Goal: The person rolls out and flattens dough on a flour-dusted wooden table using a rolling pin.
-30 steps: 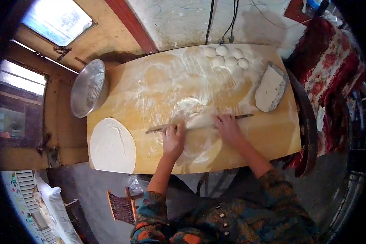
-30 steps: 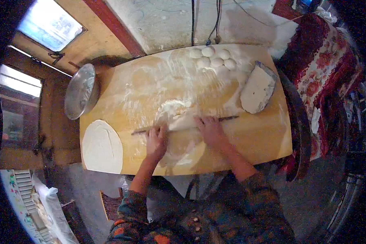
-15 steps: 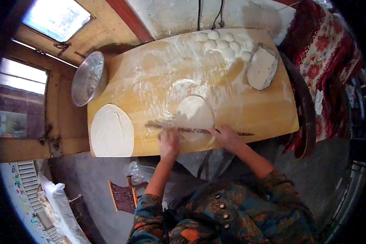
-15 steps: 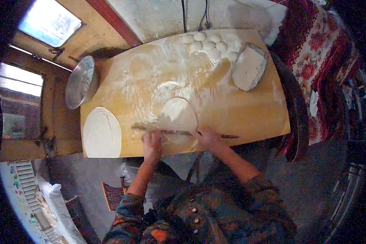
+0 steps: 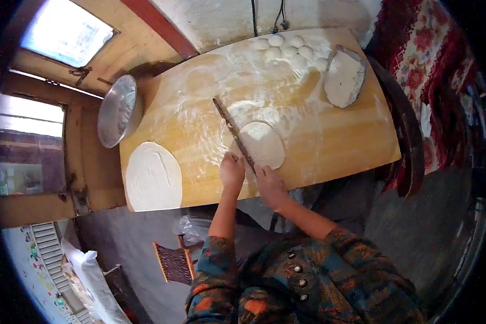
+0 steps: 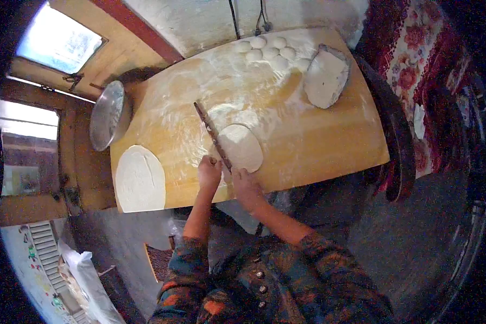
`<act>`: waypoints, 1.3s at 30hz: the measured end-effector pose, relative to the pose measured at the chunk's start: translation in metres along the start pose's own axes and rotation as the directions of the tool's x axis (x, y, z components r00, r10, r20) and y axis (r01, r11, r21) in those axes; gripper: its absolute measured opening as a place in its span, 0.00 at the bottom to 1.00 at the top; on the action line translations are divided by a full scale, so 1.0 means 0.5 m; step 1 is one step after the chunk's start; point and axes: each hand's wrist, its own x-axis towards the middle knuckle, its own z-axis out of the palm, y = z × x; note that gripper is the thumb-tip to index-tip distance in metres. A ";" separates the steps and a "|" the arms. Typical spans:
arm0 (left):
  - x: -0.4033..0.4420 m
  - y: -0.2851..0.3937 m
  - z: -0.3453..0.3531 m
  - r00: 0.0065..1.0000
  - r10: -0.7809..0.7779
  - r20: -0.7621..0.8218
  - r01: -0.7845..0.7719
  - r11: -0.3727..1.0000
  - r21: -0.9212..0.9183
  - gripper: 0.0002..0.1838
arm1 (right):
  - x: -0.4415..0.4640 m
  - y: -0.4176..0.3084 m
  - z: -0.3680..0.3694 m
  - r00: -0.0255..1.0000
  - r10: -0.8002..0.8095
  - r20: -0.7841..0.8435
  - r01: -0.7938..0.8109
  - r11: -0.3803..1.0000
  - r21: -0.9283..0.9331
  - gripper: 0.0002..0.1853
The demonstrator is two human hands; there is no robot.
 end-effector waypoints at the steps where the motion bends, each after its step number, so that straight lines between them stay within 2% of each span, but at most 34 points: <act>1: 0.006 -0.004 0.003 1.000 -0.014 0.020 0.016 0.997 -0.074 0.12 | -0.002 -0.001 0.005 0.999 0.011 -0.040 -0.012 1.000 -0.020 0.23; 3: 0.021 -0.015 0.009 0.997 -0.040 0.066 0.054 0.975 -0.218 0.11 | -0.001 -0.010 0.008 0.992 0.032 -0.118 -0.039 0.998 -0.057 0.24; 4: 0.020 0.012 -0.001 0.992 -0.032 0.125 0.077 0.924 -0.375 0.11 | 0.004 -0.023 -0.009 0.989 0.010 -0.145 -0.015 0.999 -0.035 0.24; 6: 0.007 0.069 -0.004 0.971 0.000 0.238 0.159 0.741 -0.653 0.12 | 0.017 -0.036 -0.044 0.981 -0.037 -0.190 0.037 0.999 -0.001 0.26; 8: 0.029 0.033 0.041 0.946 0.308 0.106 -0.204 0.814 -0.544 0.13 | 0.063 0.004 0.001 0.998 -0.002 -0.066 0.001 1.000 -0.020 0.25; 9: 0.037 0.040 0.034 0.895 0.442 0.054 -0.370 0.805 -0.463 0.13 | 0.078 0.009 0.004 1.000 0.015 -0.006 -0.015 0.999 -0.032 0.25; 10: 0.049 0.049 0.024 0.820 0.573 0.010 -0.529 0.763 -0.371 0.14 | 0.081 0.017 0.002 0.999 -0.003 -0.046 0.000 0.997 -0.076 0.24; 11: 0.057 0.045 0.002 0.760 0.635 0.141 -0.616 0.772 -0.157 0.19 | 0.079 0.025 0.000 0.996 -0.022 -0.083 0.011 0.993 -0.121 0.23; 12: 0.052 0.058 -0.022 0.720 0.677 0.155 -0.680 0.732 -0.042 0.20 | 0.075 0.027 -0.007 0.993 -0.041 -0.115 0.022 0.986 -0.165 0.22; 14: 0.036 0.088 -0.065 0.646 0.738 0.194 -0.763 0.619 0.186 0.23 | 0.084 0.046 -0.052 0.979 -0.197 -0.054 0.158 0.896 -0.415 0.15; 15: 0.040 0.077 -0.058 0.627 0.756 0.191 -0.777 0.589 0.221 0.23 | 0.090 0.057 -0.074 0.963 -0.268 -0.007 0.225 0.820 -0.526 0.11; 18: 0.022 0.064 -0.041 0.677 0.684 0.274 -0.723 0.686 0.075 0.21 | 0.087 0.095 -0.114 0.899 -0.423 -0.115 0.323 0.816 -0.479 0.11; 21: -0.027 0.044 -0.005 0.657 0.714 0.241 -0.740 0.672 0.029 0.20 | 0.042 0.114 -0.125 0.955 -0.274 0.115 0.296 0.837 -0.461 0.17; 24: -0.062 0.049 -0.007 0.649 0.704 0.288 -0.732 0.681 -0.017 0.19 | -0.025 0.116 -0.084 0.939 -0.339 0.047 0.288 0.707 -0.646 0.25; 27: -0.062 0.048 -0.019 0.601 0.727 0.332 -0.745 0.660 -0.097 0.20 | -0.069 0.080 -0.055 0.981 -0.154 0.116 0.192 0.816 -0.545 0.30; 31: -0.050 0.044 -0.033 0.547 0.693 0.470 -0.723 0.674 -0.153 0.25 | -0.084 0.053 -0.046 0.992 -0.110 0.070 0.129 0.885 -0.447 0.31; 34: -0.053 0.051 -0.043 0.555 0.720 0.417 -0.793 0.609 0.005 0.27 | -0.061 0.059 -0.041 0.993 -0.095 0.069 0.115 0.904 -0.411 0.33; 36: -0.042 0.058 -0.051 0.678 0.664 0.316 -0.702 0.712 0.013 0.30 | 0.002 0.070 -0.058 0.995 -0.059 0.085 0.086 0.928 -0.363 0.35; 37: -0.039 0.063 -0.055 0.732 0.628 0.264 -0.653 0.757 0.012 0.31 | 0.030 0.074 -0.070 0.998 -0.056 0.041 0.068 0.908 -0.413 0.36; 39: -0.039 0.073 -0.061 0.779 0.571 0.260 -0.609 0.787 0.095 0.32 | 0.086 0.077 -0.095 0.996 -0.065 -0.063 0.024 0.861 -0.508 0.38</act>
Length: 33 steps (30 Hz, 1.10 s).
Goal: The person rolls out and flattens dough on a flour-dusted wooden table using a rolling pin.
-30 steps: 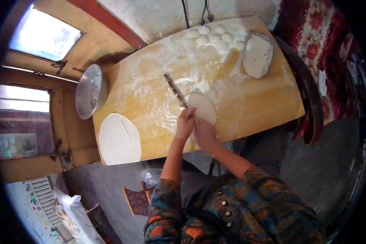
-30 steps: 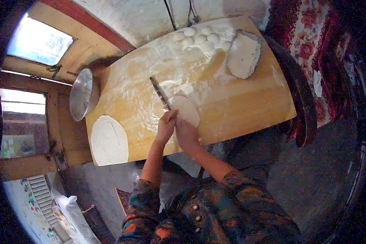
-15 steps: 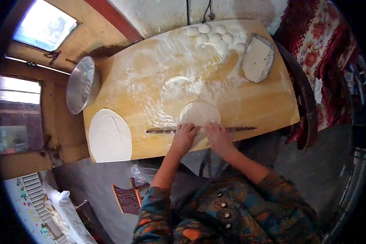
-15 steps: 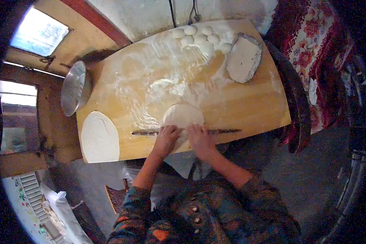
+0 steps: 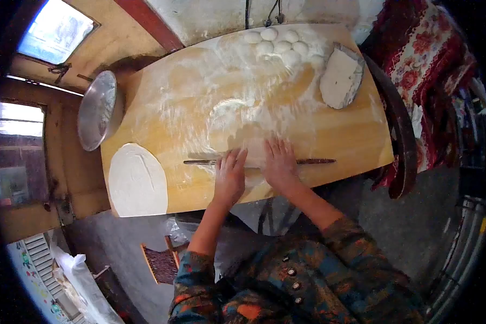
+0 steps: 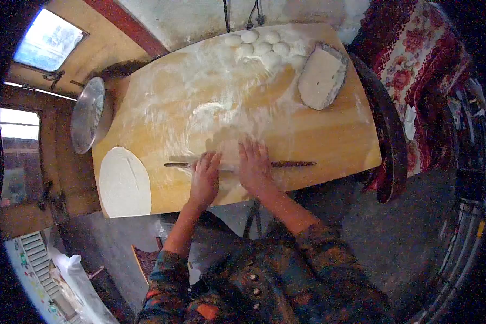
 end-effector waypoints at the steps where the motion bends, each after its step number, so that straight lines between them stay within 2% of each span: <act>1: -0.002 0.004 0.000 0.999 -0.042 -0.001 0.042 0.999 0.033 0.33 | -0.010 -0.001 -0.005 0.998 -0.017 0.062 0.015 0.999 0.040 0.37; 3: -0.015 0.017 0.024 0.997 0.015 0.076 -0.016 1.000 0.013 0.34 | -0.061 -0.005 -0.007 0.980 -0.063 0.186 0.041 0.992 0.118 0.36; 4: -0.018 0.023 0.042 0.992 0.046 0.116 -0.046 0.999 0.001 0.35 | -0.069 -0.002 0.007 0.985 -0.069 0.159 0.058 0.996 0.071 0.36; 7: 0.000 0.034 0.087 0.998 0.061 -0.030 -0.061 0.998 -0.002 0.31 | -0.044 0.013 0.042 0.989 -0.073 0.131 0.078 0.996 -0.037 0.36; 8: 0.035 0.021 0.098 0.999 0.004 0.052 -0.006 0.999 0.050 0.34 | -0.005 0.026 0.051 0.988 -0.053 0.143 0.061 0.997 -0.053 0.36; 9: 0.086 0.005 0.087 0.999 -0.022 0.041 0.019 0.997 0.070 0.36 | 0.041 0.038 0.049 0.987 -0.037 0.155 0.048 0.996 -0.069 0.35; 10: 0.146 -0.012 0.071 0.999 -0.048 0.020 0.046 0.995 0.091 0.37 | 0.109 0.058 0.044 0.994 -0.031 0.100 0.042 0.993 -0.110 0.35; 11: 0.220 -0.039 0.070 0.993 -0.101 -0.065 0.110 0.981 0.161 0.36 | 0.181 0.078 0.037 0.999 -0.027 0.042 0.033 0.988 -0.150 0.34; 12: 0.281 -0.063 0.067 0.977 -0.141 -0.162 0.176 0.958 0.227 0.36 | 0.246 0.100 0.028 0.995 -0.022 -0.096 0.003 0.981 -0.192 0.33; 13: 0.315 -0.076 0.047 0.965 -0.116 -0.236 0.162 0.969 0.187 0.35 | 0.306 0.125 0.012 0.970 -0.029 -0.242 -0.030 0.972 -0.235 0.32; 15: 0.379 -0.106 0.011 0.929 -0.068 -0.365 0.113 0.988 0.105 0.33 | 0.367 0.151 -0.085 0.953 -0.034 -0.300 -0.009 0.990 -0.141 0.32; 16: 0.368 -0.102 -0.030 0.942 -0.077 -0.328 0.055 0.996 -0.076 0.30 | 0.358 0.154 -0.104 0.956 -0.020 -0.292 -0.003 0.997 -0.080 0.31; 19: 0.319 -0.173 0.006 0.956 -0.175 -0.233 0.190 0.981 0.042 0.27 | 0.310 0.198 -0.075 0.983 -0.058 -0.175 0.060 0.998 0.006 0.29; 22: 0.269 -0.181 0.011 0.965 -0.123 -0.233 0.152 0.982 0.109 0.25 | 0.262 0.210 -0.043 0.994 -0.065 -0.090 0.070 0.997 0.045 0.28; 25: 0.211 -0.150 -0.005 0.984 -0.127 -0.126 0.148 0.974 0.173 0.22 | 0.187 0.207 -0.008 0.987 -0.112 -0.114 0.104 0.992 -0.070 0.25; 28: 0.124 -0.134 0.016 0.988 -0.053 -0.147 0.080 0.979 0.189 0.20 | 0.093 0.193 0.038 0.943 -0.229 -0.240 0.255 0.964 0.082 0.21; 31: 0.037 -0.118 0.026 0.991 -0.007 -0.131 0.042 0.964 0.263 0.19 | -0.008 0.160 0.046 0.940 -0.314 -0.130 0.323 0.945 0.051 0.18; 32: 0.021 -0.118 0.026 0.982 0.033 -0.187 0.007 0.978 0.209 0.20 | -0.025 0.151 0.045 0.944 -0.309 -0.118 0.320 0.943 0.090 0.19; 33: 0.020 -0.119 0.030 0.954 -0.082 -0.288 0.129 0.980 0.150 0.21 | -0.037 0.140 0.035 0.946 -0.305 -0.105 0.318 0.939 0.129 0.20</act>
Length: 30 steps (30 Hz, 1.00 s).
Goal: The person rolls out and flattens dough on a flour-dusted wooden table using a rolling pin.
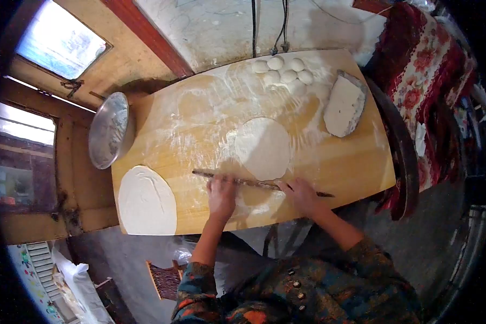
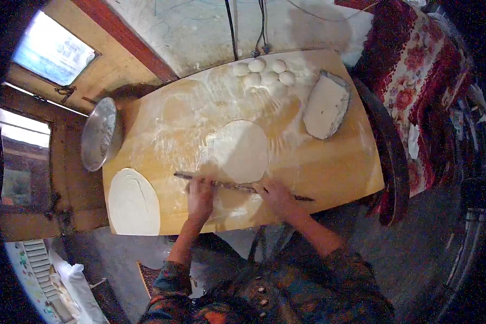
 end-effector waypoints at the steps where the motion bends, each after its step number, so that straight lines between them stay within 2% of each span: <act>1: -0.001 0.001 0.006 0.988 -0.134 -0.079 0.131 0.991 -0.035 0.21 | -0.003 -0.011 -0.008 1.000 0.004 0.013 -0.005 0.999 0.038 0.21; 2: -0.004 0.003 0.011 0.952 -0.267 -0.150 0.257 0.963 -0.081 0.21 | 0.001 -0.025 -0.010 0.997 0.080 -0.020 -0.079 0.995 0.062 0.22; 3: 0.020 0.012 -0.001 0.924 -0.369 -0.102 0.345 0.917 -0.201 0.19 | 0.019 -0.050 -0.022 0.986 0.158 -0.049 -0.153 0.984 0.089 0.23; 4: 0.031 0.014 0.019 0.927 -0.367 -0.073 0.354 0.924 -0.145 0.18 | 0.038 -0.068 -0.028 0.969 0.235 -0.080 -0.225 0.967 0.118 0.24; 6: 0.059 0.033 0.080 0.930 -0.367 -0.024 0.366 0.930 -0.032 0.16 | 0.081 -0.050 0.063 0.929 0.365 -0.055 -0.344 0.911 0.229 0.26; 7: 0.092 0.071 0.063 0.876 -0.482 0.005 0.474 0.861 -0.185 0.15 | 0.095 -0.050 0.069 0.927 0.373 -0.039 -0.358 0.910 0.210 0.26; 8: 0.099 0.084 0.073 0.885 -0.465 -0.006 0.458 0.873 -0.170 0.15 | 0.110 -0.049 0.074 0.924 0.381 -0.023 -0.370 0.909 0.191 0.26; 10: 0.115 0.090 0.097 0.903 -0.430 -0.023 0.423 0.895 -0.142 0.14 | 0.127 -0.068 0.001 0.956 0.294 0.022 -0.294 0.956 -0.002 0.25; 11: 0.129 0.094 0.090 0.888 -0.453 0.083 0.461 0.874 -0.154 0.12 | 0.131 -0.074 -0.015 0.954 0.294 -0.060 -0.294 0.956 0.019 0.25; 13: 0.168 0.103 0.057 0.818 -0.487 0.305 0.571 0.745 -0.343 0.11 | 0.140 -0.082 -0.031 0.930 0.293 -0.220 -0.288 0.956 0.055 0.26; 14: 0.185 0.105 0.050 0.775 -0.478 0.413 0.627 0.659 -0.415 0.11 | 0.151 -0.082 -0.026 0.931 0.288 -0.225 -0.288 0.957 0.035 0.27; 16: 0.199 0.098 0.097 0.792 -0.426 0.438 0.600 0.403 -0.691 0.11 | 0.175 -0.084 -0.001 0.931 0.279 -0.237 -0.287 0.958 0.002 0.29; 17: 0.200 0.090 0.118 0.802 -0.400 0.443 0.560 0.246 -0.791 0.12 | 0.185 -0.080 0.010 0.927 0.335 -0.170 -0.334 0.942 0.036 0.28; 19: 0.209 0.096 0.107 0.948 -0.235 0.213 0.309 0.536 -0.785 0.17 | 0.209 -0.058 0.036 0.905 0.423 -0.032 -0.419 0.904 0.086 0.26; 20: 0.210 0.100 0.098 0.986 -0.125 0.109 0.164 0.650 -0.742 0.20 | 0.218 -0.044 0.048 0.920 0.387 -0.056 -0.385 0.922 0.041 0.24; 21: 0.211 0.101 0.081 0.999 -0.012 0.035 0.029 0.850 -0.526 0.20 | 0.223 -0.031 0.061 0.933 0.351 -0.075 -0.352 0.936 -0.003 0.23; 22: 0.207 0.100 0.061 0.993 0.114 -0.002 -0.111 0.959 -0.260 0.21 | 0.222 -0.027 0.057 0.946 0.312 -0.088 -0.317 0.947 -0.049 0.21; 23: 0.207 0.095 0.045 0.970 0.243 -0.008 -0.243 0.970 0.033 0.21 | 0.214 -0.019 0.048 0.962 0.263 -0.074 -0.263 0.965 0.006 0.21; 25: 0.190 0.066 0.027 0.945 0.291 0.147 -0.288 0.957 -0.039 0.22 | 0.192 -0.012 -0.011 0.987 0.154 -0.053 -0.146 0.982 0.120 0.19; 26: 0.171 0.058 0.022 0.922 0.313 0.227 -0.302 0.950 -0.083 0.22 | 0.172 0.000 -0.006 0.998 0.052 -0.044 -0.047 0.994 0.103 0.19; 28: 0.110 0.059 0.024 0.911 0.295 0.287 -0.267 0.954 -0.136 0.22 | 0.131 0.020 0.003 0.989 -0.147 -0.021 0.148 0.986 0.073 0.20; 30: 0.045 0.073 0.018 0.908 0.281 0.311 -0.237 0.956 -0.173 0.22 | 0.083 -0.001 -0.007 0.985 -0.118 0.126 0.112 0.992 0.056 0.21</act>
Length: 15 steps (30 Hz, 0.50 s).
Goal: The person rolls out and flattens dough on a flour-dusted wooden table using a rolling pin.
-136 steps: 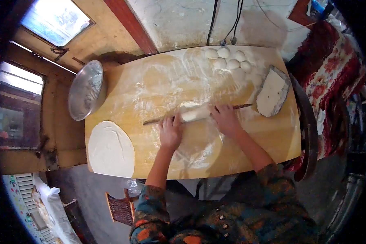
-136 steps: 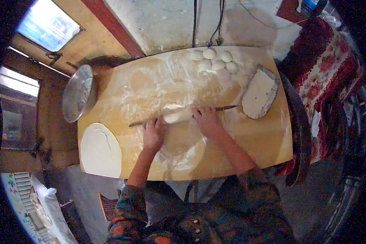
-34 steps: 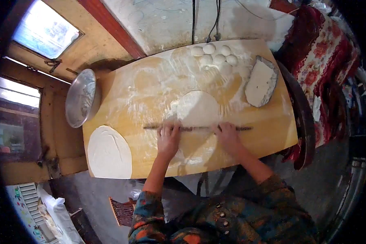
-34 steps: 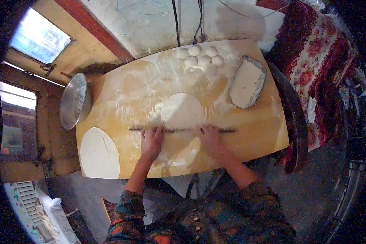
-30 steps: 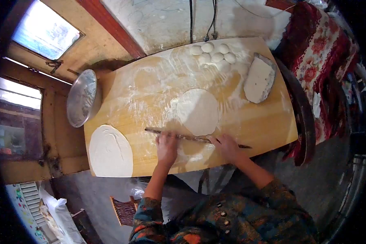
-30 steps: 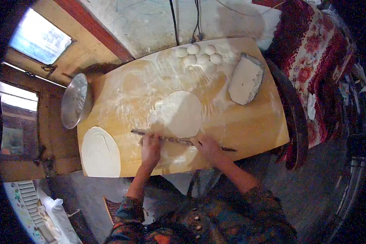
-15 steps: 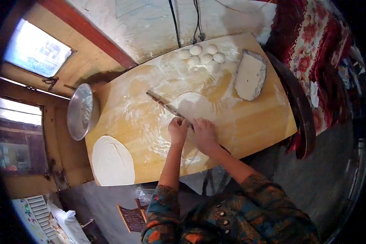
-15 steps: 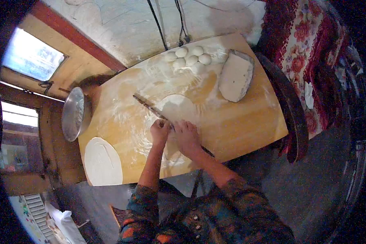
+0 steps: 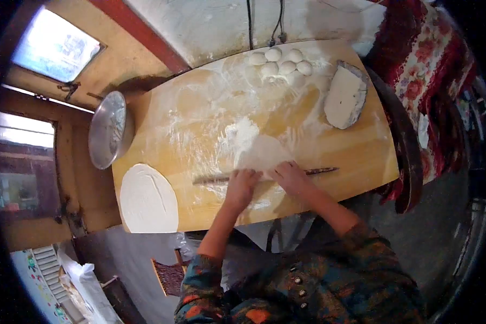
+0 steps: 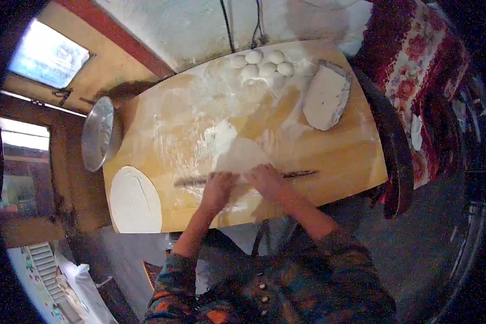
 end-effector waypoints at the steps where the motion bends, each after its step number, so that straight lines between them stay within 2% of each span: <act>1: -0.020 0.023 -0.003 1.000 -0.006 -0.012 0.006 1.000 -0.010 0.22 | -0.017 -0.020 0.000 0.998 0.015 0.069 -0.014 1.000 -0.012 0.22; 3: -0.049 0.042 0.003 0.998 -0.054 0.018 0.055 0.996 -0.076 0.24 | -0.050 -0.077 0.032 0.998 0.055 -0.012 -0.056 0.994 -0.098 0.25; 4: -0.051 0.046 0.007 0.998 -0.070 0.011 0.070 0.996 -0.048 0.23 | -0.052 -0.089 0.037 0.996 0.068 -0.057 -0.076 0.986 -0.146 0.27; 6: -0.056 0.056 0.004 0.996 -0.094 0.003 0.094 0.996 0.008 0.22 | 0.006 -0.098 0.014 0.970 0.231 0.078 -0.225 0.971 -0.080 0.28; 7: -0.055 0.059 0.000 0.990 -0.130 -0.057 0.130 0.991 0.004 0.22 | 0.034 -0.102 -0.005 0.939 0.308 0.156 -0.303 0.951 -0.054 0.29; 9: -0.034 0.051 -0.018 0.965 -0.186 -0.183 0.190 0.982 0.003 0.22 | 0.067 -0.085 -0.014 0.948 0.317 0.007 -0.316 0.945 -0.086 0.31; 10: -0.030 0.054 -0.032 0.966 -0.207 -0.156 0.211 0.978 0.007 0.23 | 0.085 -0.075 -0.016 0.945 0.318 -0.076 -0.325 0.940 -0.101 0.33; 12: -0.043 0.069 -0.045 0.959 -0.264 -0.102 0.266 0.964 0.006 0.26 | 0.056 -0.079 -0.005 0.944 0.324 0.061 -0.315 0.941 -0.121 0.33; 13: -0.054 0.068 -0.034 0.970 -0.237 -0.056 0.233 0.970 -0.075 0.31 | 0.031 -0.082 0.005 0.936 0.326 0.130 -0.310 0.942 -0.130 0.34; 14: -0.043 0.060 -0.018 0.967 -0.250 -0.041 0.247 0.967 -0.055 0.32 | 0.026 -0.079 0.013 0.923 0.328 0.201 -0.305 0.942 -0.138 0.34; 15: -0.026 0.054 0.006 0.964 -0.264 -0.029 0.263 0.964 -0.034 0.33 | 0.049 -0.066 0.016 0.928 0.329 0.173 -0.300 0.938 -0.173 0.35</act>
